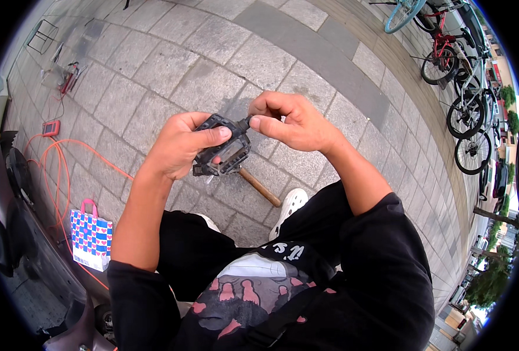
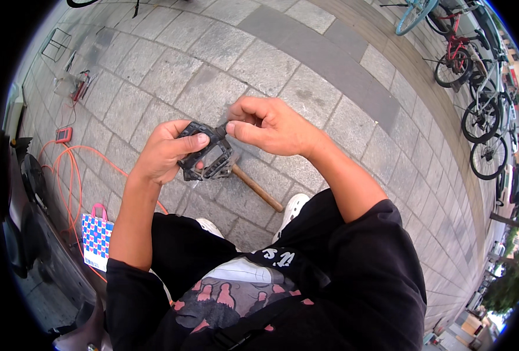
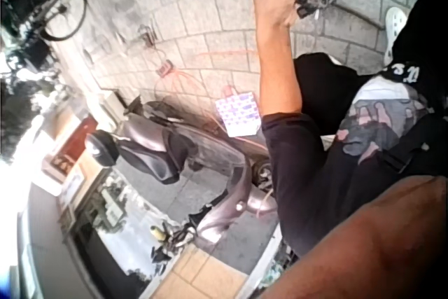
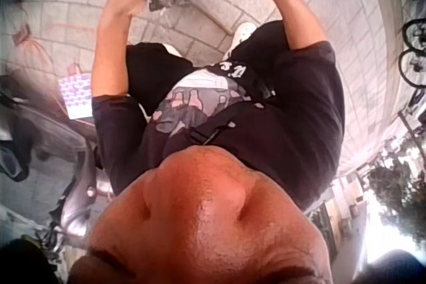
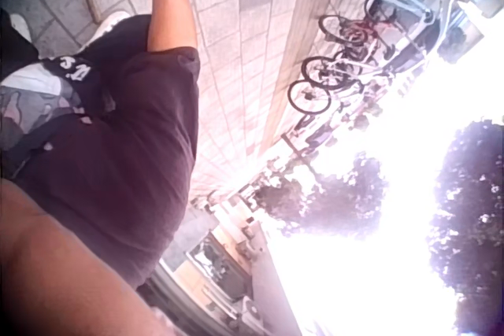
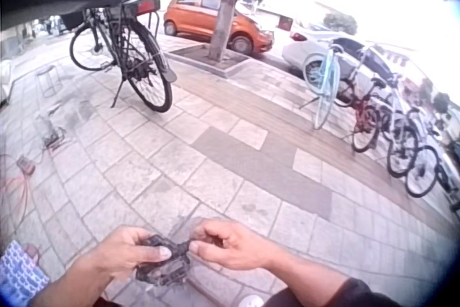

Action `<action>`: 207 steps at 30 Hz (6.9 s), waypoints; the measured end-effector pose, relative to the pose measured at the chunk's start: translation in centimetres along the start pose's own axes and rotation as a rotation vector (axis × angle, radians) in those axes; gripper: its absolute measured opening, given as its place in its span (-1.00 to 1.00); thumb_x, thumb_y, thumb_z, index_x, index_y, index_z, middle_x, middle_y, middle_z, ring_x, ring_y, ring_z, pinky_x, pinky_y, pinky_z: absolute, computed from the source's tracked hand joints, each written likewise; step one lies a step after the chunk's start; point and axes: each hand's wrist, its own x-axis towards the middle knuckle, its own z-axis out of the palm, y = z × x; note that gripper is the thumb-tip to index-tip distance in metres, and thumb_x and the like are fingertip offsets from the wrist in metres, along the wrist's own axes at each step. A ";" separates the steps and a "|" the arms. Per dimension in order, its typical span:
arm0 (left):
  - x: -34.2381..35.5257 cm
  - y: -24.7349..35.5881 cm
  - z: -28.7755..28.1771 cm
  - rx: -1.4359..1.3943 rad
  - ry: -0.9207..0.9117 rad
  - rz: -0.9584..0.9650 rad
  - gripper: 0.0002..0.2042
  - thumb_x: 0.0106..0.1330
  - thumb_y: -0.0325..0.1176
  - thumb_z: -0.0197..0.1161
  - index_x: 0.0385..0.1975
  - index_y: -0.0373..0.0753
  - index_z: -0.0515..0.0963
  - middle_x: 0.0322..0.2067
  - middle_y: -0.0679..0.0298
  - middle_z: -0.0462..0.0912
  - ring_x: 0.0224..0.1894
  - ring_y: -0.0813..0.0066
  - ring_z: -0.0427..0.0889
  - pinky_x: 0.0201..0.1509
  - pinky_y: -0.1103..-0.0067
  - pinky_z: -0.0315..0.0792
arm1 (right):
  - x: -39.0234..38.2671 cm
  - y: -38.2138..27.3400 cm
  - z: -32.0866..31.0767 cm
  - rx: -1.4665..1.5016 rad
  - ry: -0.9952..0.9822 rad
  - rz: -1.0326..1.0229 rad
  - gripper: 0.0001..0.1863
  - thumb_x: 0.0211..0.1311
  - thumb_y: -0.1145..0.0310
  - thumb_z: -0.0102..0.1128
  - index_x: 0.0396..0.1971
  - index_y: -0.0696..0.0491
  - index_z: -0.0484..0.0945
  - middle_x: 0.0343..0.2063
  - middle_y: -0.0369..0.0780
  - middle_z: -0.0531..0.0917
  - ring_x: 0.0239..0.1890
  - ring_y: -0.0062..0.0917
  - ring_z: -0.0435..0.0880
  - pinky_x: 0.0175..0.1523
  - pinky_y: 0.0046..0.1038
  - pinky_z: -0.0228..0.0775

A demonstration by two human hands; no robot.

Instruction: The person retrieves a bicycle pedal from a cluttered storage area and moves to a sidewalk. They use a hammer to strike the pedal's axle and repeatedly rotate the axle by hand to test its movement.

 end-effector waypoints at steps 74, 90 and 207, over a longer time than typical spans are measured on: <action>0.1 0.3 1.1 0.019 -0.022 -0.003 -0.78 0.37 -0.43 0.50 -0.12 -0.43 0.69 -0.32 0.20 0.79 -0.40 0.54 0.73 -0.36 0.58 0.63 | -0.3 -1.3 -1.0 0.027 -0.068 0.266 -0.75 0.57 0.24 0.32 -0.24 0.13 0.65 -0.46 -0.39 0.58 -0.37 -0.72 0.53 -0.26 -0.54 0.38; 0.6 0.5 1.3 0.064 -0.024 0.015 -0.79 0.38 -0.44 0.49 -0.12 -0.44 0.71 -0.30 0.21 0.79 -0.37 0.57 0.71 -0.36 0.59 0.60 | -0.6 -0.9 -1.6 0.105 -0.078 0.082 -0.85 0.37 0.48 0.35 -0.12 0.08 0.63 -0.35 -0.45 0.54 -0.31 -0.74 0.47 -0.15 -0.55 0.39; 0.9 -4.2 -9.5 0.261 -0.040 0.212 -0.50 0.43 -0.30 0.51 0.27 -0.38 0.57 -0.11 0.26 0.79 -0.05 0.51 0.72 0.11 0.48 0.61 | 5.2 2.0 2.9 -0.124 -0.027 0.357 -0.47 0.54 -0.16 0.30 -0.29 0.09 0.73 -0.49 -0.38 0.63 -0.41 -0.71 0.58 -0.28 -0.56 0.47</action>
